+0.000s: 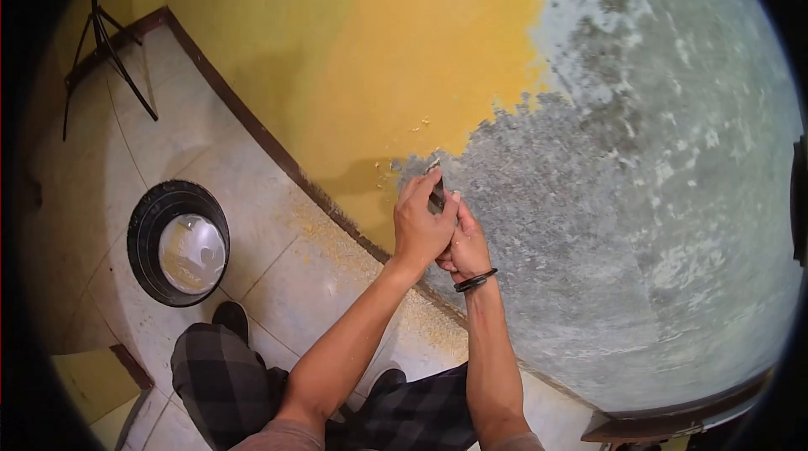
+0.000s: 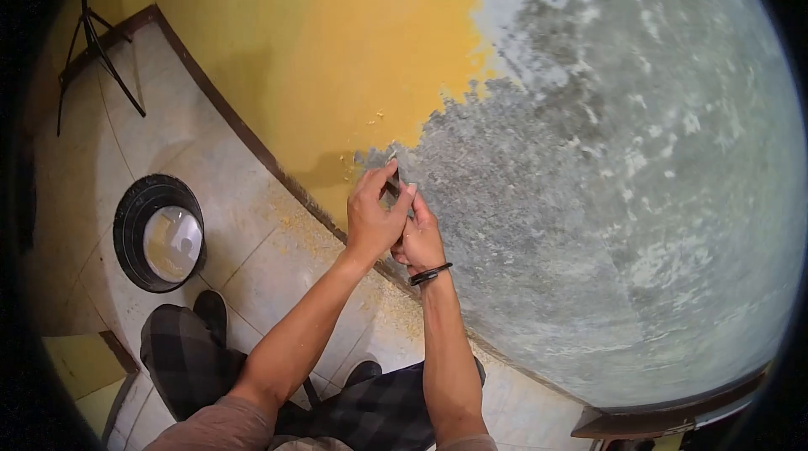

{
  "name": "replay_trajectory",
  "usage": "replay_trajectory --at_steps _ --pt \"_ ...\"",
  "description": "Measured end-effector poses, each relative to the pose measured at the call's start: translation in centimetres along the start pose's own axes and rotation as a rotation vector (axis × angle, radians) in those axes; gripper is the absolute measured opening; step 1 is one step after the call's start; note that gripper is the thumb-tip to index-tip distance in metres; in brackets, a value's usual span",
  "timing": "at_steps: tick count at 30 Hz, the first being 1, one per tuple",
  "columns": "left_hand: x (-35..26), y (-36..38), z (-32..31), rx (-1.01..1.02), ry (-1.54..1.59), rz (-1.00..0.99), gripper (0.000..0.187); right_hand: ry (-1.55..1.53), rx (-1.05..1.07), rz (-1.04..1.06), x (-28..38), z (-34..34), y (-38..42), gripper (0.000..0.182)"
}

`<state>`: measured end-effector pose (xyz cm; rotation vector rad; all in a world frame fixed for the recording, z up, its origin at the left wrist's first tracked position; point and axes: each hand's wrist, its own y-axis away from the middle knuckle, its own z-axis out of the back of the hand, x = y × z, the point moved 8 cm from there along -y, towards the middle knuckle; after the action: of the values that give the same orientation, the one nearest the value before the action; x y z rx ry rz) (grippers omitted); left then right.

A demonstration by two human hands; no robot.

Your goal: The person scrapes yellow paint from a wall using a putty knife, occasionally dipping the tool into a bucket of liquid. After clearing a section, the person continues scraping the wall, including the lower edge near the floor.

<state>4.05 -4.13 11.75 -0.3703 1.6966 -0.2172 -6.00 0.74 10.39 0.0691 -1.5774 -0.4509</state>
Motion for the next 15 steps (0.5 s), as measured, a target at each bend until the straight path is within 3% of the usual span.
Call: replay_trajectory --at_steps 5,11,14,15 --pt "1.1 -1.4 0.8 0.003 -0.009 0.085 0.029 -0.082 -0.018 0.026 -0.5 -1.6 -0.2 0.036" --pt "1.4 -2.2 1.3 -0.038 0.008 0.019 0.022 -0.054 -0.035 0.009 -0.3 -2.2 -1.1 0.034" --pt "1.0 -1.5 0.5 0.084 0.050 0.080 0.020 -0.120 -0.048 0.049 0.0 -2.1 -0.4 0.033" --pt "0.7 -1.5 0.5 0.024 0.007 0.038 0.019 -0.108 -0.039 0.049 -0.1 -1.9 -0.9 0.034"
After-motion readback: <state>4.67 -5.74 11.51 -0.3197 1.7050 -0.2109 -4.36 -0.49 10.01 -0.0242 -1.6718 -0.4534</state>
